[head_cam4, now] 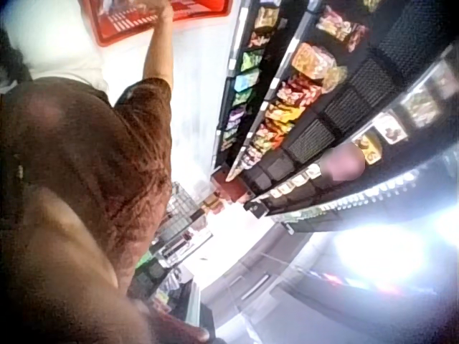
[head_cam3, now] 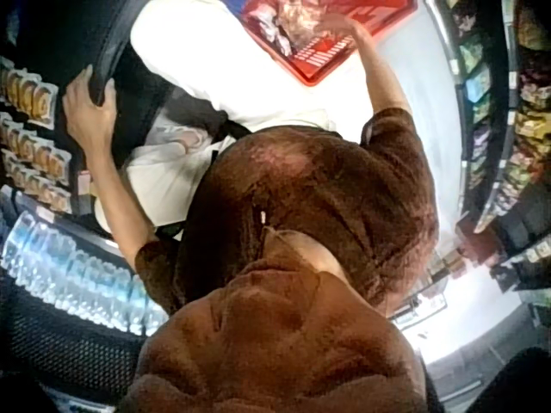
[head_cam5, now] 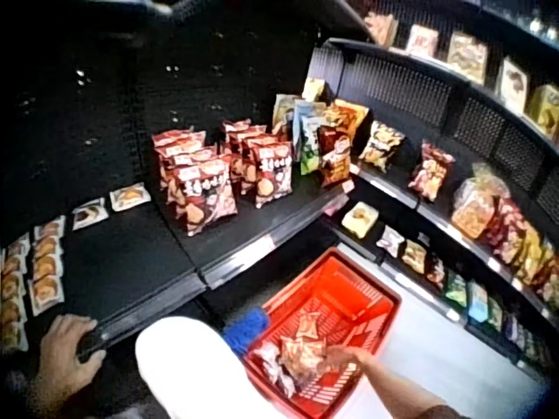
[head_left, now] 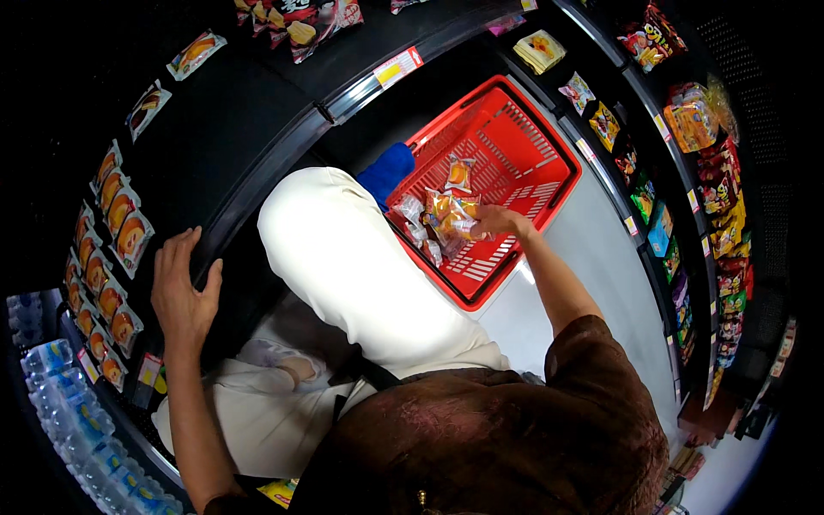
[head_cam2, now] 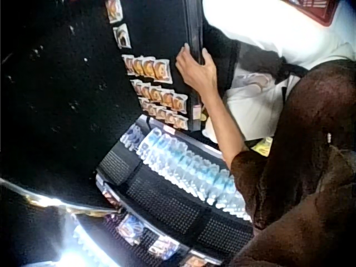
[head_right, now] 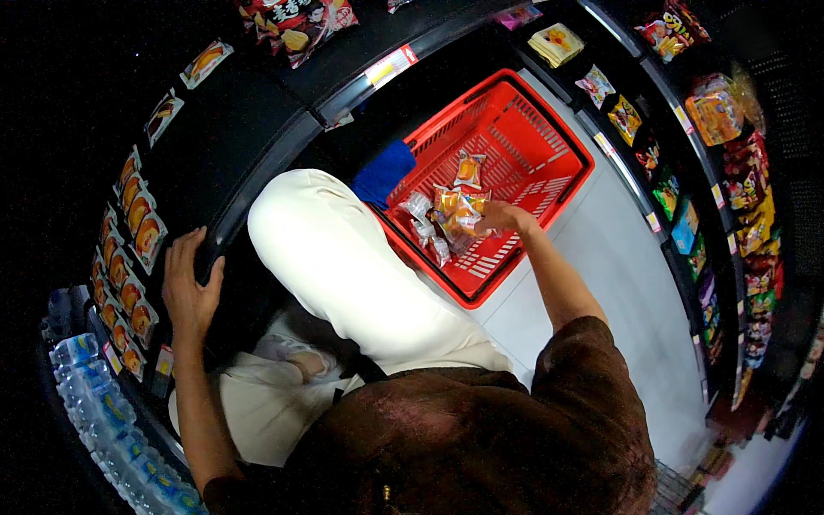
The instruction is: The person kneels in a store aisle and repeatedly takes packaged snacks from a red shopping basket, then places them on the shelf in neat rows. The person handles small snack packs and larger chip bags, arranging them by type.
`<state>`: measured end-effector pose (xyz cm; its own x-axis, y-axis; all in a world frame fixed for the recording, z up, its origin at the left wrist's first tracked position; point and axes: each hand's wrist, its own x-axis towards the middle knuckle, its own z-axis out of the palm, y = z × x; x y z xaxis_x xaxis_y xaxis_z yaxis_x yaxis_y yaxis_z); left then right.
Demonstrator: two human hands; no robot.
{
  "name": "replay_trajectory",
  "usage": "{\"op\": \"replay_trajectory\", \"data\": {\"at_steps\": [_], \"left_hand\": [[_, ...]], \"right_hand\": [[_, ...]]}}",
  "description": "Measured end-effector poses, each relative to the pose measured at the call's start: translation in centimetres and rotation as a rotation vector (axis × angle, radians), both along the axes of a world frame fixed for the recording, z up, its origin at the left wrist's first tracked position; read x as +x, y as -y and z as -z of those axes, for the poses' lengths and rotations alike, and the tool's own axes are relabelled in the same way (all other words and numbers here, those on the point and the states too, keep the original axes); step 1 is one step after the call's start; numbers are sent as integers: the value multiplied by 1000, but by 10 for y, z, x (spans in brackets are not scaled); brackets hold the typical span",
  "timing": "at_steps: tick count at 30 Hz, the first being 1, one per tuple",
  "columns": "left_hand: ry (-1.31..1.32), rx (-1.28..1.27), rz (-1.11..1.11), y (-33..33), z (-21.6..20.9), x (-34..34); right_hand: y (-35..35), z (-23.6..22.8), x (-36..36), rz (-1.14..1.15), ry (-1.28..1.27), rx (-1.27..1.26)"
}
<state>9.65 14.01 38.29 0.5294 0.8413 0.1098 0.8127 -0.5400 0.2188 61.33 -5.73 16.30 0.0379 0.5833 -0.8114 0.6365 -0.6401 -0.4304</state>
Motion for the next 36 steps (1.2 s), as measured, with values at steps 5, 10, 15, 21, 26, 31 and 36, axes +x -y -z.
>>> {"op": "replay_trajectory", "data": {"at_steps": [5,10,15,21,26,31,36], "left_hand": [[-2,-40,-36,6,-8,4],[31,-50,-59,5,-7,0],[276,45,40,11,-18,-2],[826,-572,42,31,-26,0],[999,-884,156,41,-26,-6],[1263,-887,-114,36,-16,-25],[1498,-876,-300,33,-1,-56]], "right_hand": [[9,-61,-15,574,-280,172],[-10,-123,-48,738,-628,408],[-48,-183,-87,683,-749,555],[-108,-259,-195,313,-1165,687],[-142,-267,-279,195,-1020,700],[-164,-259,-349,301,-951,793],[-184,-240,-389,202,-962,883]]}}
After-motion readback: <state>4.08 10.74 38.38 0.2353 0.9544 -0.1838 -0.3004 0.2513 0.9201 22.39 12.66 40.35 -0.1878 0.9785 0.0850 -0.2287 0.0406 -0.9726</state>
